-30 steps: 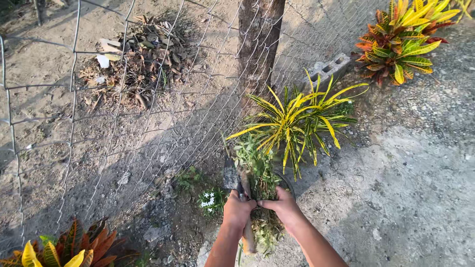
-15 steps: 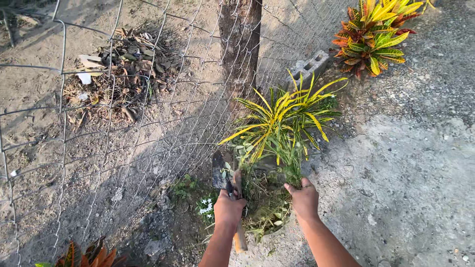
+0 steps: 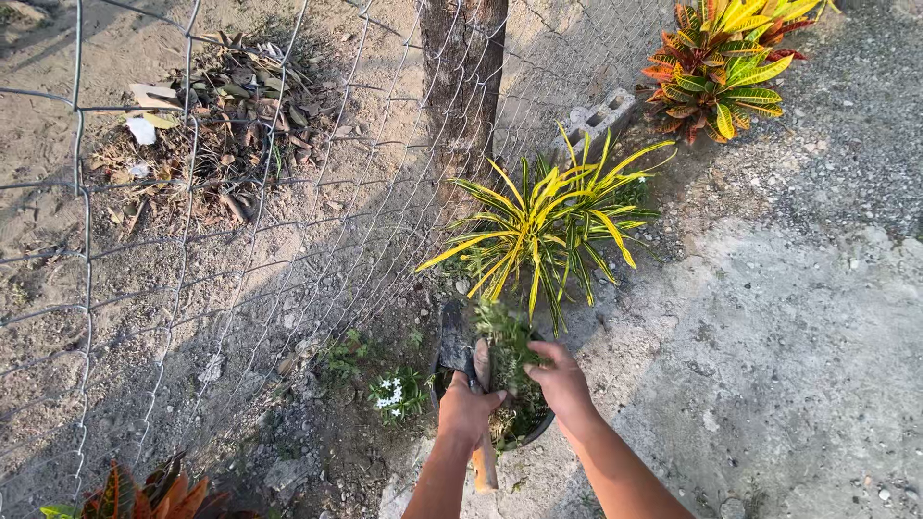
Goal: The person weeds a garden by hand and with a small shovel, pulling plants from the ground and placing them into a black basket.
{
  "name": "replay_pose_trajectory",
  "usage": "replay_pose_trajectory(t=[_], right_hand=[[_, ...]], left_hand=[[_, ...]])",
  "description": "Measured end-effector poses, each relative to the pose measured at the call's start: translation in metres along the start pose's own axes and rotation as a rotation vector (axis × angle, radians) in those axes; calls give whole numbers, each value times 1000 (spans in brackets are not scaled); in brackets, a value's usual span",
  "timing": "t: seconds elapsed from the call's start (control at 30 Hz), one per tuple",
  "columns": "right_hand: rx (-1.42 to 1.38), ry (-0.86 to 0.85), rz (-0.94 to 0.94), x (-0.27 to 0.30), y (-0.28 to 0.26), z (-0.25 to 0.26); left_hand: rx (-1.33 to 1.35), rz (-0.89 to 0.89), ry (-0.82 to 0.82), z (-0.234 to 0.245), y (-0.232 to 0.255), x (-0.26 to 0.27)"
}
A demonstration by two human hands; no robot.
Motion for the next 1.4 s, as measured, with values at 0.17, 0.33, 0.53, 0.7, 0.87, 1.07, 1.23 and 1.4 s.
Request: replay_pose_trajectory(t=[0.17,0.33,0.53,0.7,0.87,1.07,1.23,1.4], right_hand=[[-51,-17,-202,26,-16,4],[-101,-105,-317,29,-18,-4],[-334,-184,-268,17,22,-20],[-149,-12,-55,-19,87,-2],[699,-26,65,-12,68,-5],[938,-251,165,-3,48,-53],[1088,-378,80,-8,53,-85],[1221,-485,41,-14,56,-117]], left_hand=[[15,-72,-16,-9,5,-3],[-88,-39,-77,-26,-9,-24],[-644,-599,-254,-87,-33,-65],[-958,-648,5,-70,-48,-79],[-222,-170,119,-28,-82,-93],[-284,-76,93,-34,-122,-110],[-97,77,84,-28,-140,-111],[3,-28,104,-31,-149,-128]])
Point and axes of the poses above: each hand's wrist, its own x-axis away from the middle knuckle, its own z-axis out of the back of the hand, y = z × x, the point moved 7 cm from there along -x, towards the middle knuckle, and after that the axes turned 4 degrees about z, right-handed, at the moved point
